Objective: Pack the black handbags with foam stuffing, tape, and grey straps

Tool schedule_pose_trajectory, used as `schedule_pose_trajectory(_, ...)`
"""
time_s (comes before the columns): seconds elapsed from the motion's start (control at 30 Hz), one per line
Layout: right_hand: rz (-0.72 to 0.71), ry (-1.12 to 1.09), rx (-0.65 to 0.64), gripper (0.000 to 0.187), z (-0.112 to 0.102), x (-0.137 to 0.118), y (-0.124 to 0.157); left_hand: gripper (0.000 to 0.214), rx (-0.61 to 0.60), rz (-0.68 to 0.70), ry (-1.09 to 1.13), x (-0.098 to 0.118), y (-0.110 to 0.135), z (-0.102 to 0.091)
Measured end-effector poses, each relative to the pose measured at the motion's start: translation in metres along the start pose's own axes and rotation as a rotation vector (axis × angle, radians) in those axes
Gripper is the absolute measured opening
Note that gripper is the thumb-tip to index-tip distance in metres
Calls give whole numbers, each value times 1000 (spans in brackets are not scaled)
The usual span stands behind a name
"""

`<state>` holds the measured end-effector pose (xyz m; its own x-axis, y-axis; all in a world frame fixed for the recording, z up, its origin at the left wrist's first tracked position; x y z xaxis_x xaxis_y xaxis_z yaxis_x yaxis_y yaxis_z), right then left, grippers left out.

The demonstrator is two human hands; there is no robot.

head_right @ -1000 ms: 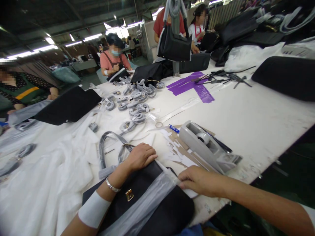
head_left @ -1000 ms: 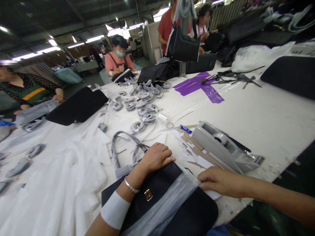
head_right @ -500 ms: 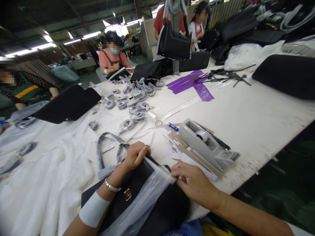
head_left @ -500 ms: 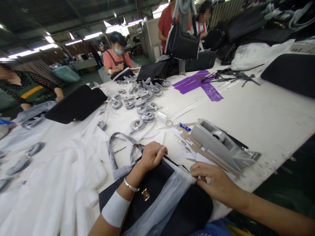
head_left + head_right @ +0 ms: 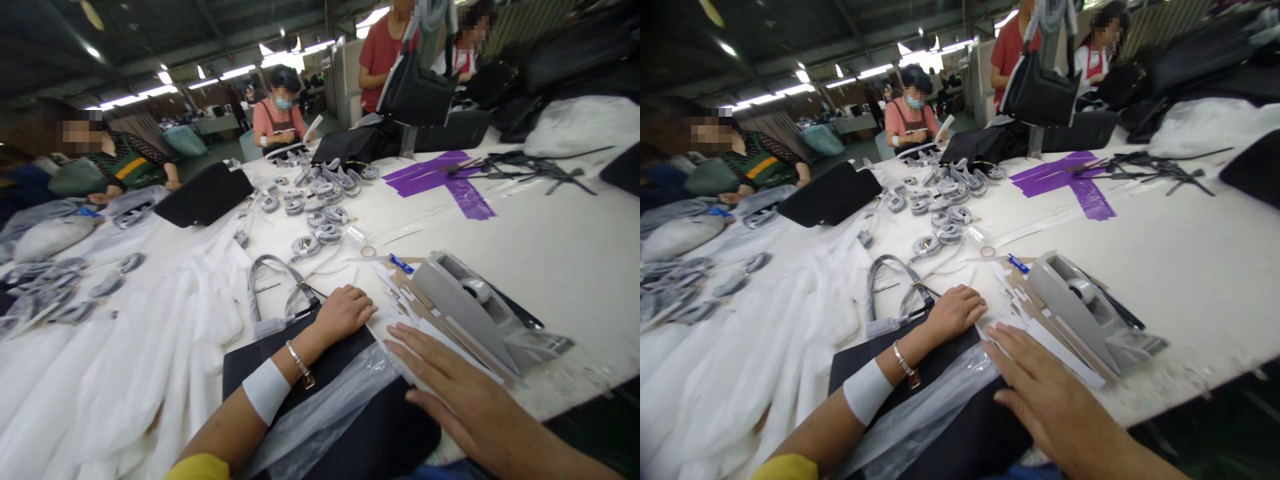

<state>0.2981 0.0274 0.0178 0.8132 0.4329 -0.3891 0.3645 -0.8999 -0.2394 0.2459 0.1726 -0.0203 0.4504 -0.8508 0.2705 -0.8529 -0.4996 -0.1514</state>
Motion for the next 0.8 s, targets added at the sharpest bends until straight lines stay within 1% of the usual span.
schedule_pose_trajectory(0.07, -151, 42, -6, 70, 21, -24, -1, 34, 12, 27, 63, 1, 3, -10)
schedule_pose_trajectory(0.1, -190, 69, -1, 73, 31, -28, 0, 32, 24, 33, 89, 1, 6, -19)
schedule_pose_trajectory(0.13, -208, 97, -14, 75, 39, -29, 1, 30, 42, 30, 103, 2, 12, -30)
schedule_pose_trajectory(0.2, -232, 134, -26, 71, 45, -24, -1, 31, 60, -2, 111, 9, 34, -54)
schedule_pose_trajectory(0.23, -257, 136, -36, 67, 42, -22, -5, 31, 50, -28, 118, 15, 49, -65)
schedule_pose_trajectory(0.3, -306, 120, -56, 56, 26, -21, -21, 31, -27, -70, 185, 34, 86, -78)
schedule_pose_trajectory(0.37, -331, 104, -64, 41, 6, -24, -49, 34, -80, -102, 292, 52, 122, -86)
schedule_pose_trajectory(0.4, -339, 96, -58, 35, -3, -28, -66, 34, -79, -115, 334, 57, 137, -91)
schedule_pose_trajectory(0.43, -355, 84, -43, 30, -10, -35, -84, 34, -50, -144, 364, 54, 150, -96)
schedule_pose_trajectory(0.47, -380, 62, -30, 28, -14, -45, -101, 33, 6, -192, 371, 43, 160, -102)
schedule_pose_trajectory(0.5, -411, 31, -21, 28, -15, -57, -117, 30, 88, -261, 355, 23, 168, -111)
schedule_pose_trajectory(0.53, -442, -4, -24, 28, -12, -70, -130, 28, 184, -348, 321, -4, 175, -121)
schedule_pose_trajectory(0.6, -494, -70, -59, 29, 2, -97, -147, 26, 364, -540, 194, -72, 189, -144)
schedule_pose_trajectory(0.63, -517, -96, -90, 29, 11, -109, -152, 26, 393, -610, 128, -106, 192, -152)
schedule_pose_trajectory(0.67, -542, -117, -128, 28, 22, -121, -153, 26, 393, -665, 51, -139, 191, -157)
schedule_pose_trajectory(0.7, -567, -130, -171, 28, 33, -131, -153, 28, 403, -694, 9, -169, 188, -162)
schedule_pose_trajectory(0.77, -610, -138, -255, 26, 53, -144, -150, 35, 408, -728, -55, -219, 174, -167)
schedule_pose_trajectory(0.8, -628, -136, -280, 26, 61, -147, -149, 41, 400, -735, -85, -238, 165, -167)
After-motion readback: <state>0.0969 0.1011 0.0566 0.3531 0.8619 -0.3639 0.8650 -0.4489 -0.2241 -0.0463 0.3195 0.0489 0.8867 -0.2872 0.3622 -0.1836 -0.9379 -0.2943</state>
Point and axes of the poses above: each hand's wrist, its own y-axis away from the middle knuckle, its own z-axis out of the palm, x = y × z, the point moved 10 cm from there along -y, towards the middle knuckle, and after that the axes turned 5 degrees about -z, right-handed, at the moved point
